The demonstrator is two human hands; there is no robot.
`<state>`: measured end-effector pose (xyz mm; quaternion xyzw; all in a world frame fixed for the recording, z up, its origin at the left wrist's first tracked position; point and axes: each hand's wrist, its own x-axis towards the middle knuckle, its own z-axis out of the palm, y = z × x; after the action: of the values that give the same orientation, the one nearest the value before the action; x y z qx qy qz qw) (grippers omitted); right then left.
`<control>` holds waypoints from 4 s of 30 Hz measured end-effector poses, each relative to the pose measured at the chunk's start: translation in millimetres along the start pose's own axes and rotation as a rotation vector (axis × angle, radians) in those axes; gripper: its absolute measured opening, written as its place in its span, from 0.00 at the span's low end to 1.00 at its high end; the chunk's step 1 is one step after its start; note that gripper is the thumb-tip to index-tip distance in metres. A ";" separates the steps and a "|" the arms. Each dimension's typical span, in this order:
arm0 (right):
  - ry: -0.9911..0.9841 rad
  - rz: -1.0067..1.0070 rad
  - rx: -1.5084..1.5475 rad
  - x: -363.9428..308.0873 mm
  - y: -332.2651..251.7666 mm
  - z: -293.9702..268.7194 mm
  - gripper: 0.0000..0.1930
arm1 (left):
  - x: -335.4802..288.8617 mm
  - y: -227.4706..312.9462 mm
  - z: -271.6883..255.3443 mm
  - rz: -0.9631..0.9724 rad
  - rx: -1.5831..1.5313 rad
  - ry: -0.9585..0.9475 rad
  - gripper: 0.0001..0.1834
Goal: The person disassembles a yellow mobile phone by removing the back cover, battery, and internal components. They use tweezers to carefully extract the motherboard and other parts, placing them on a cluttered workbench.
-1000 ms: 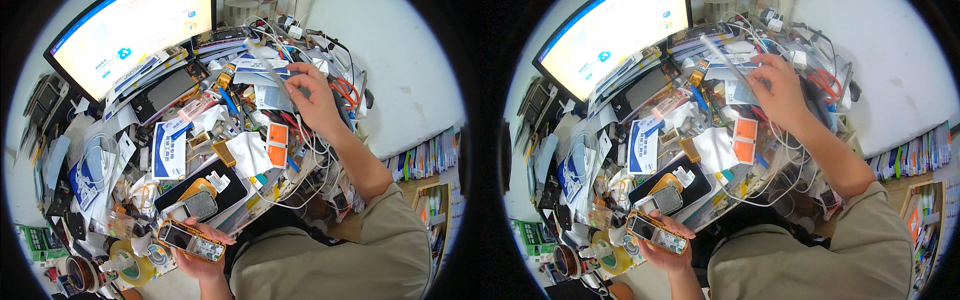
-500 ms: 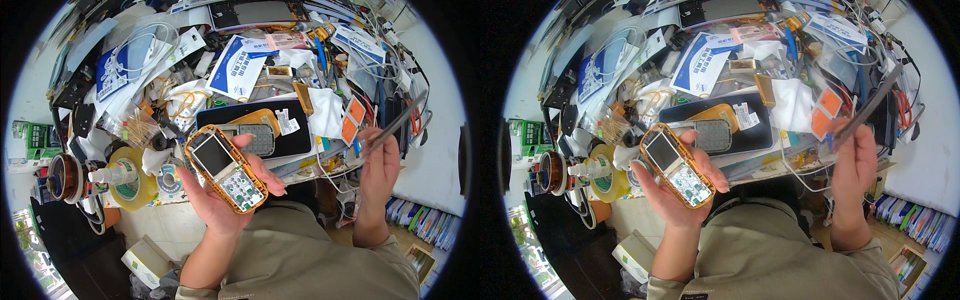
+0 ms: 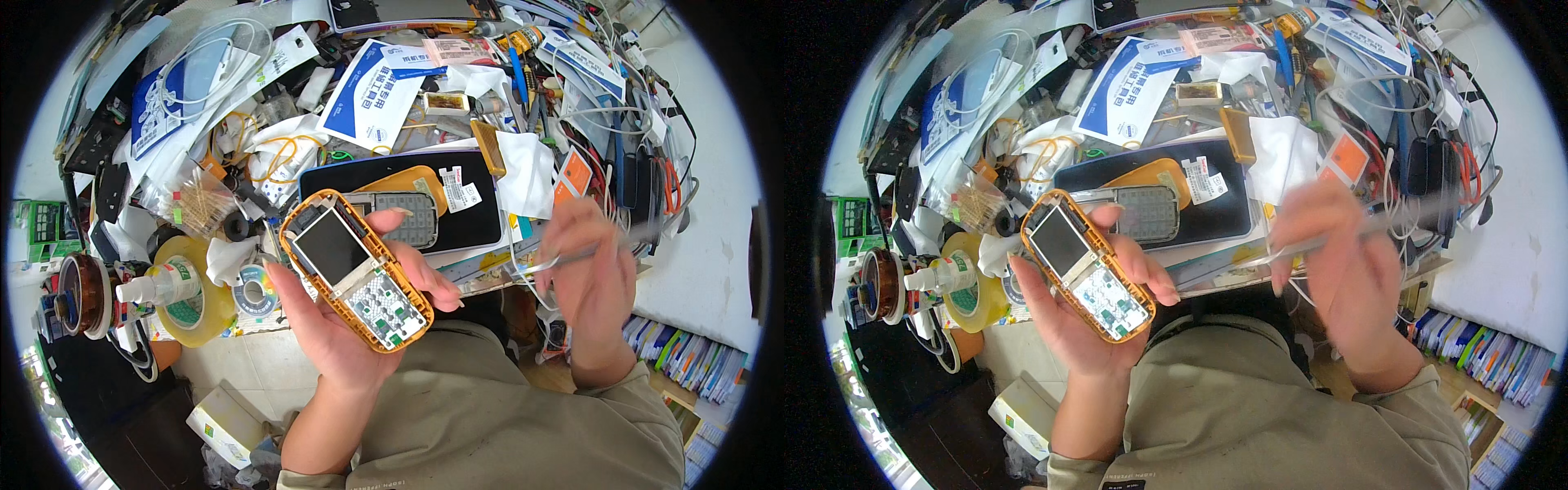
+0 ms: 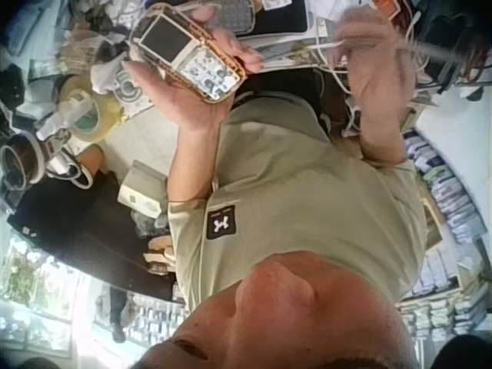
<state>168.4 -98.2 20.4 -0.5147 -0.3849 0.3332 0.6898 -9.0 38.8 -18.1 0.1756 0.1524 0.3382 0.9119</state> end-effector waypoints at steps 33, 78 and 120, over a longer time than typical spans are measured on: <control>-0.307 -0.055 -0.194 -10.7 -1.1 22.1 0.10 | 2.1 -5.8 4.3 -0.108 -0.028 -0.100 0.39; -0.155 -0.577 -0.704 -10.4 18.3 56.9 0.19 | -8.9 -20.6 1.4 0.118 0.187 0.069 0.41; -0.113 -0.213 -0.241 3.6 -9.7 25.2 0.07 | -13.5 -8.4 8.8 -0.055 -0.008 -0.101 0.53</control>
<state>148.7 -86.0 34.8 -0.5305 -0.5126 0.2380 0.6318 -10.6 21.9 -11.7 0.1844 0.1095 0.3044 0.9281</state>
